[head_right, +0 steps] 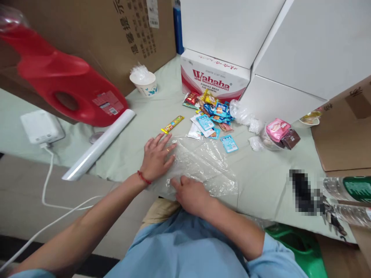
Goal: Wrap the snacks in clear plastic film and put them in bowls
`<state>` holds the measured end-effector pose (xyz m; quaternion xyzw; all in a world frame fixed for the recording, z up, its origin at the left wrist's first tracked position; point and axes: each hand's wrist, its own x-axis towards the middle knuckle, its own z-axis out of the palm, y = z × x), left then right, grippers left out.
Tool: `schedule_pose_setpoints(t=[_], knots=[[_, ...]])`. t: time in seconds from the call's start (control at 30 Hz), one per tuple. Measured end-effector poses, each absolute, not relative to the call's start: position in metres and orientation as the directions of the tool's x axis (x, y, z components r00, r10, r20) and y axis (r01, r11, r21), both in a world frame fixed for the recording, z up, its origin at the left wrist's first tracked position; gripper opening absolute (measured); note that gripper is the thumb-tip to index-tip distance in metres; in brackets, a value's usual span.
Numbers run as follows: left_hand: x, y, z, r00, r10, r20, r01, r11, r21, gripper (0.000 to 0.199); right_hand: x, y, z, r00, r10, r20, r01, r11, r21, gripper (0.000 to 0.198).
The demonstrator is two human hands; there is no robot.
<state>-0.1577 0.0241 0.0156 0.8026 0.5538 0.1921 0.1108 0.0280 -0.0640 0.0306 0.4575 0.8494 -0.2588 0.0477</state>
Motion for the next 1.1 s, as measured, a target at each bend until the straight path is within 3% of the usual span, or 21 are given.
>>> schedule_pose_setpoints(t=[0.1, 0.2, 0.4, 0.47, 0.57, 0.67, 0.77, 0.83, 0.93, 1.0, 1.1], knots=[[-0.139, 0.011, 0.029, 0.235, 0.943, 0.238, 0.876, -0.311, 0.369, 0.037, 0.005, -0.061, 0.020, -0.559, 0.761, -0.330, 0.815, 0.431, -0.387, 0.044], [-0.125, 0.012, 0.024, 0.279, 0.949, 0.147, 0.868, -0.315, 0.385, 0.042, -0.007, -0.060, 0.021, -0.581, 0.754, -0.305, 0.785, 0.421, -0.454, 0.034], [-0.138, 0.034, -0.016, 0.342, 0.939, 0.041, 0.879, -0.335, 0.338, 0.052, 0.018, -0.033, 0.046, -0.708, 0.670, -0.224, 0.553, 0.328, -0.766, 0.040], [-0.147, 0.036, -0.023, 0.397, 0.916, 0.050, 0.860, -0.391, 0.329, 0.054, 0.046, -0.001, 0.056, -0.646, 0.750, -0.142, 0.510, 0.286, -0.811, 0.033], [-0.152, 0.036, -0.024, 0.426, 0.903, 0.046, 0.853, -0.419, 0.311, 0.056, 0.093, 0.071, 0.064, -0.325, 0.946, 0.001, 0.735, 0.253, -0.628, 0.028], [-0.150, 0.035, -0.023, 0.423, 0.906, 0.034, 0.865, -0.414, 0.283, 0.056, 0.122, 0.149, 0.062, -0.100, 0.990, 0.099, 0.936, 0.127, -0.328, 0.027], [-0.149, 0.035, -0.023, 0.419, 0.907, 0.025, 0.877, -0.412, 0.246, 0.056, 0.122, 0.204, 0.053, -0.106, 0.981, 0.165, 0.987, 0.124, -0.098, 0.035], [-0.149, 0.035, -0.023, 0.416, 0.909, 0.021, 0.884, -0.410, 0.223, 0.056, 0.115, 0.224, 0.045, -0.144, 0.976, 0.160, 0.989, 0.147, -0.008, 0.041], [-0.150, 0.034, -0.025, 0.409, 0.912, 0.022, 0.891, -0.405, 0.206, 0.057, 0.113, 0.231, 0.038, -0.143, 0.976, 0.162, 0.990, 0.141, 0.029, 0.035], [-0.150, 0.034, -0.026, 0.409, 0.912, 0.030, 0.890, -0.406, 0.209, 0.057, 0.125, 0.227, 0.037, -0.095, 0.970, 0.224, 0.995, 0.100, -0.009, 0.033], [-0.150, 0.035, -0.027, 0.408, 0.912, 0.041, 0.886, -0.406, 0.223, 0.057, 0.158, 0.212, 0.044, 0.050, 0.937, 0.346, 0.969, 0.039, -0.245, 0.031]])
